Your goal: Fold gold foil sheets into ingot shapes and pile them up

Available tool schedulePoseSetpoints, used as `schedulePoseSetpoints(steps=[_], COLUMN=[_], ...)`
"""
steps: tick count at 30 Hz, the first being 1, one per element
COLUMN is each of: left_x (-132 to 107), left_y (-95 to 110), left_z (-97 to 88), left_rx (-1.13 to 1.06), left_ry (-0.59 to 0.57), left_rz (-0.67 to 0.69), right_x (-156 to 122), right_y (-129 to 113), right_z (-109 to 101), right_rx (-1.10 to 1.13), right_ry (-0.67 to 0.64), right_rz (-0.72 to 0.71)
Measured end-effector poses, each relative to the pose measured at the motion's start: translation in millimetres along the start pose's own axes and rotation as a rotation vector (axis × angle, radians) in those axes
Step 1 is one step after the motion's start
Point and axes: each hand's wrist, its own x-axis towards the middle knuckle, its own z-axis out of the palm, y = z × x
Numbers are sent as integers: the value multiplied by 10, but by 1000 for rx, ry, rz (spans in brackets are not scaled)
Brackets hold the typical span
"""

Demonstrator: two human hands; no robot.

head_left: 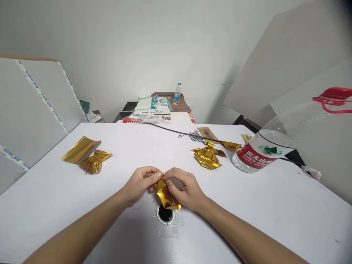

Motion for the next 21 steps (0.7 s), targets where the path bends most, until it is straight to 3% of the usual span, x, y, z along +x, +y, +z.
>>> schedulePoseSetpoints(steps=[6,14,21], left_x=[4,-23,-18], left_y=[-16,-33,-52], left_z=[-33,32,10], left_rx=[118,227,297], left_ry=[15,132,124], left_rz=[7,96,115], right_x=[-7,32,21], right_y=[-10,-18,-8], right_z=[-20,-20,-16], right_rx=[12,276,264], right_ry=[-28,-149,-155], right_rz=[53,532,588])
